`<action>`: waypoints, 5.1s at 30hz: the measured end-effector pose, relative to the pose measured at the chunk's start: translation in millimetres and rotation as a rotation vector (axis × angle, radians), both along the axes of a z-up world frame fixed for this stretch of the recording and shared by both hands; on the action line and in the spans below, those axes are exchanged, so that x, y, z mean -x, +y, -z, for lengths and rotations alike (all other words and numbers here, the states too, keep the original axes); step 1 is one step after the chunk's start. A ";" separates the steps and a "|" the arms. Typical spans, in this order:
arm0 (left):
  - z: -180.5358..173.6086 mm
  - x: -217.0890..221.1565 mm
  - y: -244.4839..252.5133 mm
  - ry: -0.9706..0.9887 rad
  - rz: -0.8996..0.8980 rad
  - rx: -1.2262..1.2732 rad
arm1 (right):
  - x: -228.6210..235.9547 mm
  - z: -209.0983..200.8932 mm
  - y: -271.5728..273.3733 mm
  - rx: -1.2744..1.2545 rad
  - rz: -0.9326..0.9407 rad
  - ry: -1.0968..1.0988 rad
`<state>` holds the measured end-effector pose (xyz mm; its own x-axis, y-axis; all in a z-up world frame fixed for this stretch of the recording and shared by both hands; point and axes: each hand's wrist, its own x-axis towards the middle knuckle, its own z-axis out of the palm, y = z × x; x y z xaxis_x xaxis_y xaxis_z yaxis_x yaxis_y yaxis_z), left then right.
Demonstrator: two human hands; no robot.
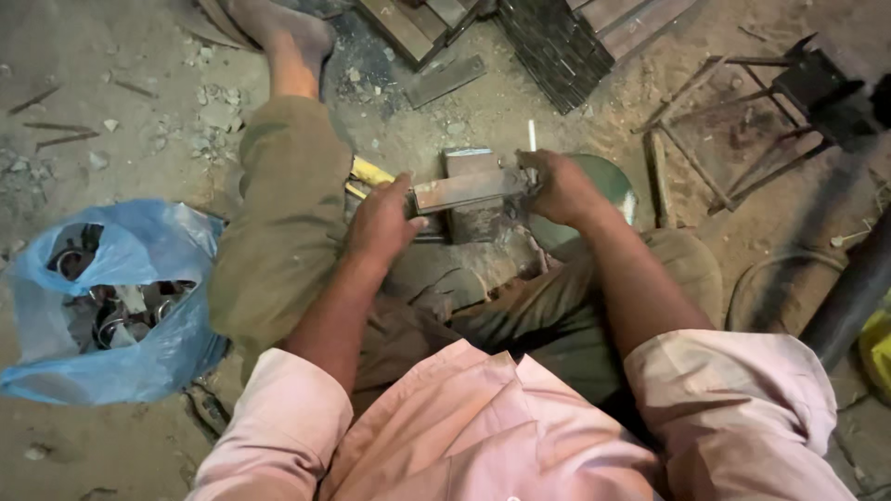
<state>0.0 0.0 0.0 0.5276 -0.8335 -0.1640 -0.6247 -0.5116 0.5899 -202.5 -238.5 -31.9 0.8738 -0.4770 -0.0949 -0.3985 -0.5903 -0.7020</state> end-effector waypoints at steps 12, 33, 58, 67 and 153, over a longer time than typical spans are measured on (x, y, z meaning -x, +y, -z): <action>38.8 -19.4 -19.1 -0.017 0.175 0.187 | 5.1 2.7 2.2 -0.039 -0.055 0.063; 8.5 15.1 -2.7 0.323 -0.240 0.144 | 18.8 -7.3 37.8 -0.194 0.272 0.099; 9.2 -20.6 -15.3 0.010 0.150 0.104 | 8.6 -9.7 1.5 -0.025 -0.066 0.043; 13.1 -23.1 -14.8 -0.029 0.187 0.150 | 8.0 -5.7 -3.0 -0.001 -0.121 0.009; -2.0 -27.0 -20.6 -0.187 0.285 0.077 | 18.5 31.1 -12.1 0.112 -0.160 -0.096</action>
